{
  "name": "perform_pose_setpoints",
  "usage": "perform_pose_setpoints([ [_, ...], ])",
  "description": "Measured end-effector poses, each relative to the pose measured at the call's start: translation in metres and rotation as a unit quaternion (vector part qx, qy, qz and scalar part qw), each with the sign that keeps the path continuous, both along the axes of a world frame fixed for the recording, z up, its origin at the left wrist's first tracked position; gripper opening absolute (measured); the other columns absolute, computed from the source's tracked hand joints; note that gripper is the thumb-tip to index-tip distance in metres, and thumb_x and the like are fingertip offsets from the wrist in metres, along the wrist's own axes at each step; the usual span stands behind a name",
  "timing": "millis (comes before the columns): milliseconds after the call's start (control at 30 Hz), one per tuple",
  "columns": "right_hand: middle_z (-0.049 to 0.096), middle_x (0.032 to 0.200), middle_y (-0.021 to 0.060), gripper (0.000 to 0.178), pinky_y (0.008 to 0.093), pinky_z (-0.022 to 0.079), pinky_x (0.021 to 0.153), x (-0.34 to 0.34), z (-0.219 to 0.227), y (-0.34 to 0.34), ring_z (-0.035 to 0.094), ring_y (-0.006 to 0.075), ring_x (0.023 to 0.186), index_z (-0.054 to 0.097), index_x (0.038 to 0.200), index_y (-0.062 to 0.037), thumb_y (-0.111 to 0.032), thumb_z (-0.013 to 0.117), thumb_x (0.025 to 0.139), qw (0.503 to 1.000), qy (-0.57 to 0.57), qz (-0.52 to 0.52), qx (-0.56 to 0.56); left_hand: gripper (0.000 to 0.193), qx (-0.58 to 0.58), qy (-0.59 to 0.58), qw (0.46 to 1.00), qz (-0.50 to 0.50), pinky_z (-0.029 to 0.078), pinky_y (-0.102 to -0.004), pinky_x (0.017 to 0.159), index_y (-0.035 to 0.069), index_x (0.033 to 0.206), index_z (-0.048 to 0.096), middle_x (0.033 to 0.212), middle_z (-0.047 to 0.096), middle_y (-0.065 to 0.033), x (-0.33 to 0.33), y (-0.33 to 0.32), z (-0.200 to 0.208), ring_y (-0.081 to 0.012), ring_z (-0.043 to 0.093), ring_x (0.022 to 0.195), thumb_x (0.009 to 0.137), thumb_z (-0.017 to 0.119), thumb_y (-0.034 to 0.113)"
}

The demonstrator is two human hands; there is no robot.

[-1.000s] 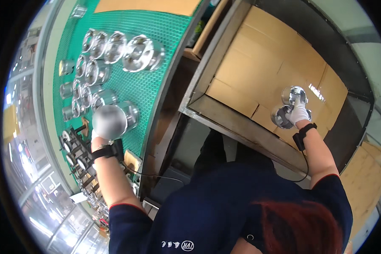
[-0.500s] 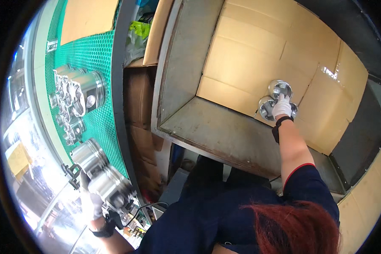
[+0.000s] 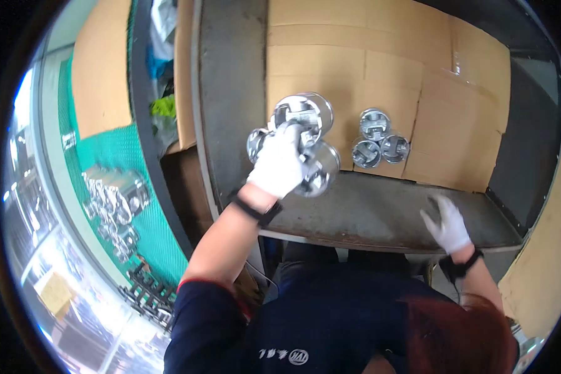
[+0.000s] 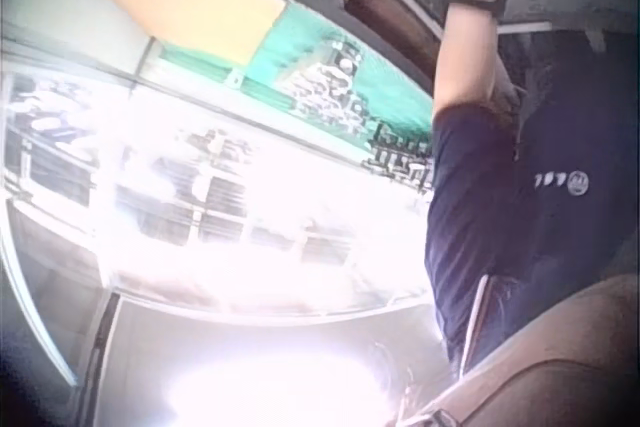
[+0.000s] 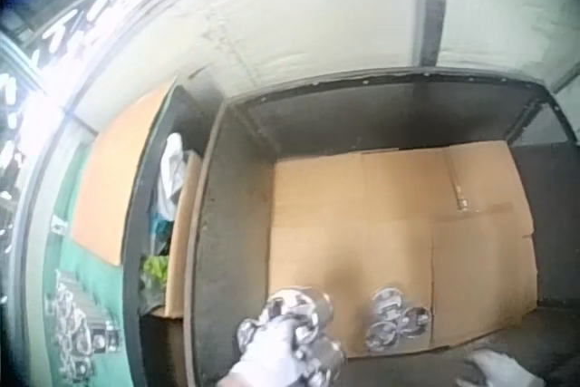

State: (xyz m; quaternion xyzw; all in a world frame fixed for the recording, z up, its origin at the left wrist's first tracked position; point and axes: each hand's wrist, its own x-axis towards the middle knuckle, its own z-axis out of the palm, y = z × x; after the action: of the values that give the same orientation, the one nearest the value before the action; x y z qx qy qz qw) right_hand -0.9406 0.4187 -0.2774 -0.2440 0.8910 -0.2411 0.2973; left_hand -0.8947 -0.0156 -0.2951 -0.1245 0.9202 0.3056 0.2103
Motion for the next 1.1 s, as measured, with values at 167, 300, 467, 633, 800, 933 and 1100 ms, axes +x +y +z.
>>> perform_pose_setpoints([
  [167,0.067,0.097,0.0198,0.019,0.0495,0.052,0.079,0.055,0.016,0.064,0.064,0.043,0.089,0.064,0.101,-0.0031,-0.013,0.069,0.086,0.996,-0.006,-0.063,0.066,0.07,-0.187,-0.22,0.955,-0.063,0.054,-0.0435,0.096,0.002,0.137,0.054,0.128,0.063,-0.0228,-0.039,0.035,-0.158,-0.0369,0.065,0.114,0.082,0.079,0.038],
  [300,0.065,0.091,0.0175,0.011,0.0485,0.051,0.075,0.057,0.001,0.061,0.063,0.0406,0.082,0.062,0.094,-0.0061,-0.008,0.06,0.083,0.989,0.109,-0.059,0.082,0.085,-0.168,-0.264,0.949,-0.049,0.051,-0.0414,0.104,0.007,0.151,0.04,0.144,0.053,-0.0224,-0.022,0.035,-0.229,-0.0362,0.059,0.126,0.081,0.079,0.036],
  [467,0.065,0.094,0.0184,0.012,0.0499,0.051,0.077,0.06,-0.005,0.063,0.062,0.042,0.085,0.062,0.096,-0.0062,-0.009,0.061,0.084,0.987,0.129,-0.06,0.076,0.083,-0.181,-0.076,0.979,-0.062,0.048,-0.042,0.104,0.003,0.156,0.029,0.148,0.048,-0.0215,0.003,0.022,-0.213,-0.0365,0.059,0.123,0.087,0.069,0.028],
  [633,0.067,0.099,0.0212,0.012,0.0503,0.052,0.081,0.071,-0.008,0.075,0.064,0.0436,0.092,0.064,0.098,-0.0039,-0.013,0.063,0.089,0.985,0.108,-0.027,0.13,0.066,0.018,-0.024,0.991,0.131,0.055,-0.0403,0.096,0.001,0.145,0.044,0.131,0.062,-0.0242,0.03,-0.023,-0.026,-0.0331,0.068,0.11,0.087,0.072,0.016],
  [800,0.07,0.103,0.0246,0.025,0.0461,0.054,0.089,0.046,-0.073,0.068,0.068,0.042,0.099,0.068,0.108,0.0012,-0.017,0.068,0.09,0.977,-0.106,-0.089,0.16,0.049,-0.012,0.195,0.943,0.27,0.055,-0.0404,0.095,0.0,0.132,0.057,0.123,0.065,-0.0235,0.086,-0.099,0.183,-0.0349,0.067,0.11,0.087,0.071,0.011],
  [933,0.067,0.108,0.022,0.022,0.0446,0.053,0.086,-0.036,-0.022,-0.113,0.065,0.0403,0.1,0.064,0.111,-0.0005,-0.01,0.067,0.091,0.993,0.097,0.067,-0.028,0.045,-0.334,0.315,0.837,0.296,0.054,-0.0453,0.088,-0.002,0.127,0.059,0.114,0.068,-0.025,0.19,-0.218,0.242,-0.0427,0.067,0.102,0.086,0.072,0.01],
  [1100,0.066,0.107,0.0206,0.027,0.0483,0.052,0.086,-0.037,0.153,-0.398,0.063,0.0416,0.098,0.065,0.109,-0.002,-0.013,0.07,0.086,0.93,0.174,0.241,-0.216,0.061,-0.416,0.078,0.808,0.41,0.052,-0.0505,0.097,0.003,0.141,0.048,0.133,0.059,-0.0251,0.272,-0.35,0.236,-0.0453,0.064,0.113,0.085,0.066,0.019],
])
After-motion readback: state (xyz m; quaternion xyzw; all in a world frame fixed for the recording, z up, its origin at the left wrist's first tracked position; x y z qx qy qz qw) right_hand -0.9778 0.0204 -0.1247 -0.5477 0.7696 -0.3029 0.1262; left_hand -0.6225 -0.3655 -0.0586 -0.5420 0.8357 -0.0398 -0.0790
